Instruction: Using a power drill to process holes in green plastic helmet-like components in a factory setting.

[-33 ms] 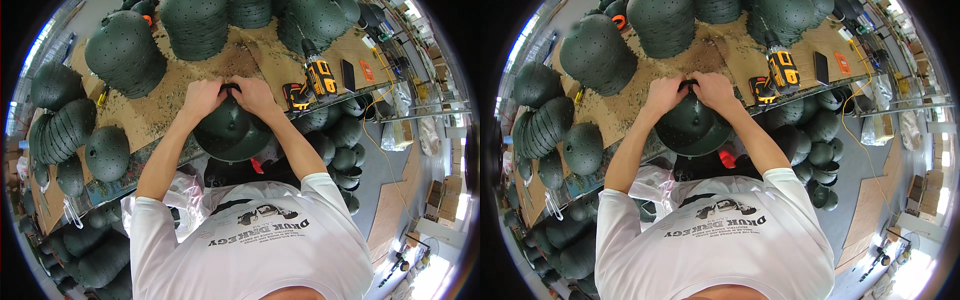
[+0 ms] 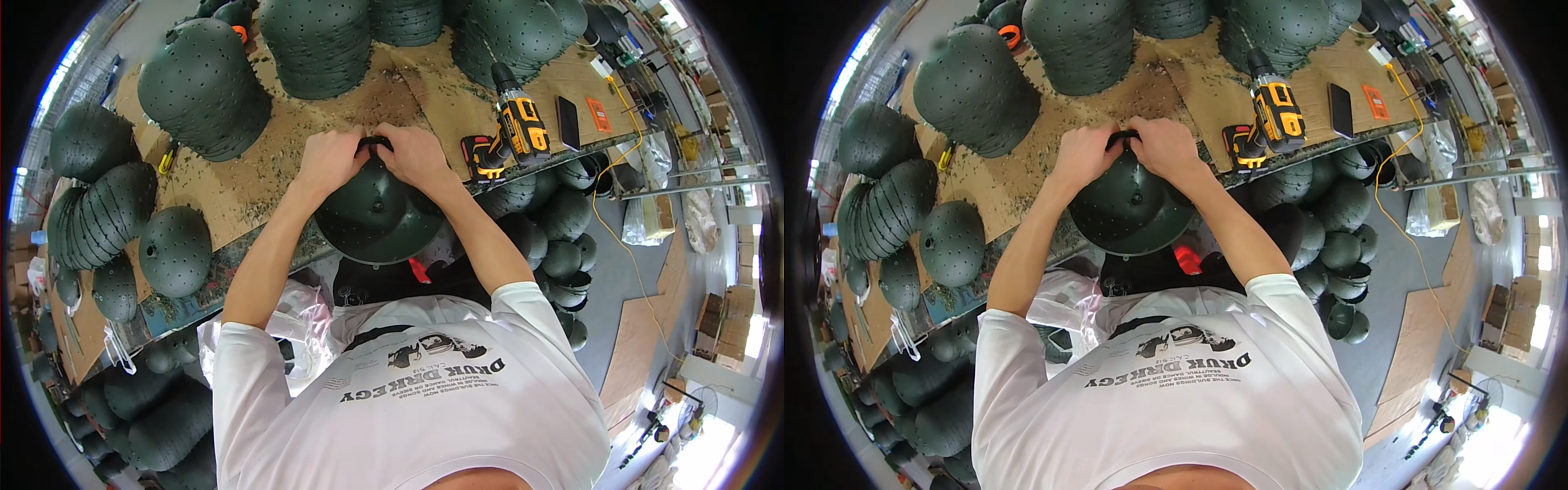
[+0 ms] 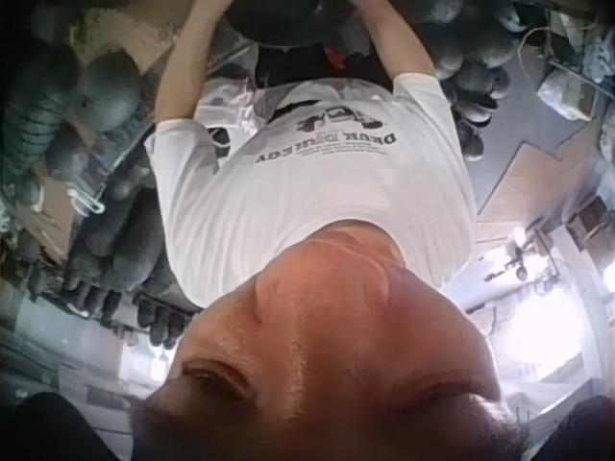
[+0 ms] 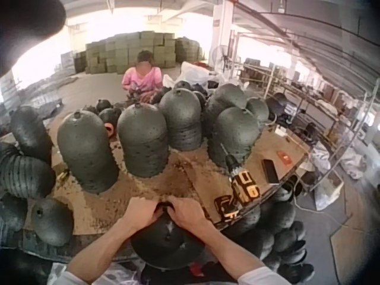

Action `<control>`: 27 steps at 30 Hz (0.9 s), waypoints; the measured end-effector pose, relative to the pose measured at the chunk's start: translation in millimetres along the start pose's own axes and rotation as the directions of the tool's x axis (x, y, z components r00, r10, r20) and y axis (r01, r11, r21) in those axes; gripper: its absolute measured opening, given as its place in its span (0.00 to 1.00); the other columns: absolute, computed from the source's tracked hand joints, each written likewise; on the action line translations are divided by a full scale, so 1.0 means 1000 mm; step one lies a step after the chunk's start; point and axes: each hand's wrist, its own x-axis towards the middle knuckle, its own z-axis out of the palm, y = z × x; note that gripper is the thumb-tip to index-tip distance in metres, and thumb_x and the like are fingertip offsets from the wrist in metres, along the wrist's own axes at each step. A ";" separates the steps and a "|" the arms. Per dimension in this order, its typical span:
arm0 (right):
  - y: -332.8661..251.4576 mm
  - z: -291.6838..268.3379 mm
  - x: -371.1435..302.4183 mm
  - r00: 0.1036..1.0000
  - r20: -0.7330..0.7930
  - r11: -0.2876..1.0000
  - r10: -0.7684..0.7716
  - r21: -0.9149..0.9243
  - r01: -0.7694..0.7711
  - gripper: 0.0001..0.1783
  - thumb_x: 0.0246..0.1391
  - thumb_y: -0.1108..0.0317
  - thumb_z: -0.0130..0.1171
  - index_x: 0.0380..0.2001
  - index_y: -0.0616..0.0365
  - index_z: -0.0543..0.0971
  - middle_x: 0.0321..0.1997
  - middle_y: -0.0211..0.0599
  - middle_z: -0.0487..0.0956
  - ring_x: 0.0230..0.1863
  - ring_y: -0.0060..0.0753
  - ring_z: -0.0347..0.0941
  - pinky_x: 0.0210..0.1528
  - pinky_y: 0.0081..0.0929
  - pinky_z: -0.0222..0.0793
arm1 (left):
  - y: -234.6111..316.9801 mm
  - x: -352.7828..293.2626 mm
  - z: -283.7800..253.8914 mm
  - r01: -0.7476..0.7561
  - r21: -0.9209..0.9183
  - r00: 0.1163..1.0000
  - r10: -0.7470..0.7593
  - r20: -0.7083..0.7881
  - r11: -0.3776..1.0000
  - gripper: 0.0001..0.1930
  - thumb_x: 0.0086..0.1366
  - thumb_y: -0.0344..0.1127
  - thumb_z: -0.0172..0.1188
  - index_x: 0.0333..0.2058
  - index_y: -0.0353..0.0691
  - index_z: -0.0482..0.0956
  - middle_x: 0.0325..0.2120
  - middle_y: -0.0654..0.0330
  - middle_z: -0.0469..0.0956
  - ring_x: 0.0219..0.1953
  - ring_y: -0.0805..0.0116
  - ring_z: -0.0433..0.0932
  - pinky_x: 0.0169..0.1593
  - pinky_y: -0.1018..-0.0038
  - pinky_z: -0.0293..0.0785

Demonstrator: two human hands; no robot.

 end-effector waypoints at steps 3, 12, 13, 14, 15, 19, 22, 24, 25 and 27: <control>-0.002 0.002 0.001 1.000 0.007 1.000 0.027 -0.012 -0.027 0.15 0.58 0.56 0.60 0.42 0.53 0.78 0.34 0.47 0.83 0.40 0.54 0.80 0.43 0.50 0.75 | 0.000 -0.001 -0.002 0.003 -0.029 1.000 -0.002 0.006 1.000 0.10 0.61 0.40 0.63 0.38 0.42 0.80 0.27 0.47 0.82 0.33 0.44 0.82 0.37 0.52 0.77; -0.003 0.000 0.010 1.000 -0.003 1.000 0.011 -0.027 -0.011 0.15 0.57 0.56 0.59 0.42 0.53 0.78 0.33 0.48 0.83 0.40 0.54 0.81 0.41 0.51 0.75 | -0.005 0.004 -0.004 -0.021 -0.050 1.000 0.021 0.007 0.999 0.10 0.61 0.37 0.63 0.38 0.40 0.79 0.28 0.46 0.82 0.33 0.42 0.81 0.39 0.51 0.76; -0.002 0.002 0.009 1.000 -0.010 1.000 0.000 -0.025 -0.001 0.15 0.57 0.56 0.59 0.42 0.53 0.78 0.33 0.48 0.83 0.39 0.54 0.81 0.41 0.51 0.75 | -0.004 0.004 -0.003 -0.014 -0.041 1.000 0.014 0.012 0.999 0.10 0.61 0.38 0.64 0.38 0.40 0.79 0.28 0.45 0.82 0.34 0.42 0.81 0.39 0.51 0.76; 0.000 0.004 0.009 1.000 -0.016 1.000 0.005 -0.027 -0.005 0.15 0.57 0.56 0.59 0.42 0.53 0.78 0.33 0.48 0.83 0.39 0.54 0.81 0.41 0.51 0.75 | -0.005 0.005 -0.003 -0.008 -0.031 1.000 0.008 0.016 0.999 0.11 0.61 0.38 0.64 0.39 0.41 0.80 0.28 0.45 0.82 0.34 0.42 0.81 0.39 0.51 0.77; 0.002 0.004 0.010 1.000 -0.026 1.000 -0.005 -0.010 0.005 0.15 0.57 0.56 0.59 0.42 0.52 0.78 0.33 0.48 0.83 0.39 0.54 0.81 0.42 0.51 0.75 | -0.005 0.007 -0.005 -0.018 -0.030 1.000 0.018 0.012 0.999 0.11 0.61 0.38 0.64 0.39 0.41 0.80 0.28 0.45 0.82 0.34 0.42 0.81 0.39 0.51 0.77; 0.010 -0.001 0.007 1.000 -0.004 0.999 0.025 -0.022 -0.025 0.15 0.56 0.57 0.59 0.44 0.50 0.80 0.33 0.47 0.84 0.38 0.54 0.82 0.43 0.51 0.75 | 0.002 0.013 -0.001 -0.024 0.051 0.999 0.022 0.027 0.998 0.12 0.61 0.39 0.64 0.42 0.44 0.80 0.29 0.45 0.82 0.34 0.42 0.82 0.38 0.51 0.77; 0.004 0.011 0.009 1.000 0.020 1.000 -0.014 -0.011 0.014 0.14 0.55 0.60 0.59 0.44 0.48 0.80 0.35 0.42 0.84 0.40 0.50 0.81 0.45 0.49 0.73 | -0.004 0.001 0.002 -0.004 0.054 1.000 0.005 -0.013 0.999 0.12 0.61 0.38 0.64 0.43 0.45 0.80 0.29 0.45 0.82 0.34 0.41 0.82 0.38 0.50 0.77; 0.004 0.019 0.007 0.997 0.013 0.996 -0.078 -0.040 0.079 0.14 0.56 0.60 0.59 0.45 0.48 0.79 0.35 0.39 0.84 0.40 0.46 0.82 0.46 0.47 0.70 | -0.002 -0.005 0.000 -0.018 0.027 0.999 0.019 -0.030 0.999 0.11 0.61 0.36 0.63 0.42 0.45 0.80 0.29 0.44 0.82 0.33 0.40 0.81 0.37 0.50 0.76; 0.003 0.017 0.006 0.996 0.032 0.995 -0.085 -0.055 0.087 0.14 0.56 0.60 0.59 0.45 0.49 0.79 0.35 0.37 0.84 0.40 0.44 0.82 0.46 0.45 0.68 | 0.000 -0.006 -0.001 -0.022 0.006 0.999 0.023 -0.032 1.000 0.10 0.62 0.35 0.62 0.42 0.44 0.80 0.29 0.44 0.81 0.33 0.40 0.81 0.37 0.50 0.76; 0.006 0.014 0.006 0.996 0.039 0.990 -0.080 -0.112 0.084 0.14 0.55 0.60 0.59 0.44 0.50 0.78 0.34 0.37 0.84 0.39 0.44 0.82 0.46 0.45 0.68 | 0.004 -0.003 -0.001 -0.064 -0.004 0.997 0.064 -0.047 0.998 0.08 0.62 0.34 0.61 0.41 0.44 0.80 0.28 0.45 0.82 0.32 0.41 0.81 0.36 0.50 0.76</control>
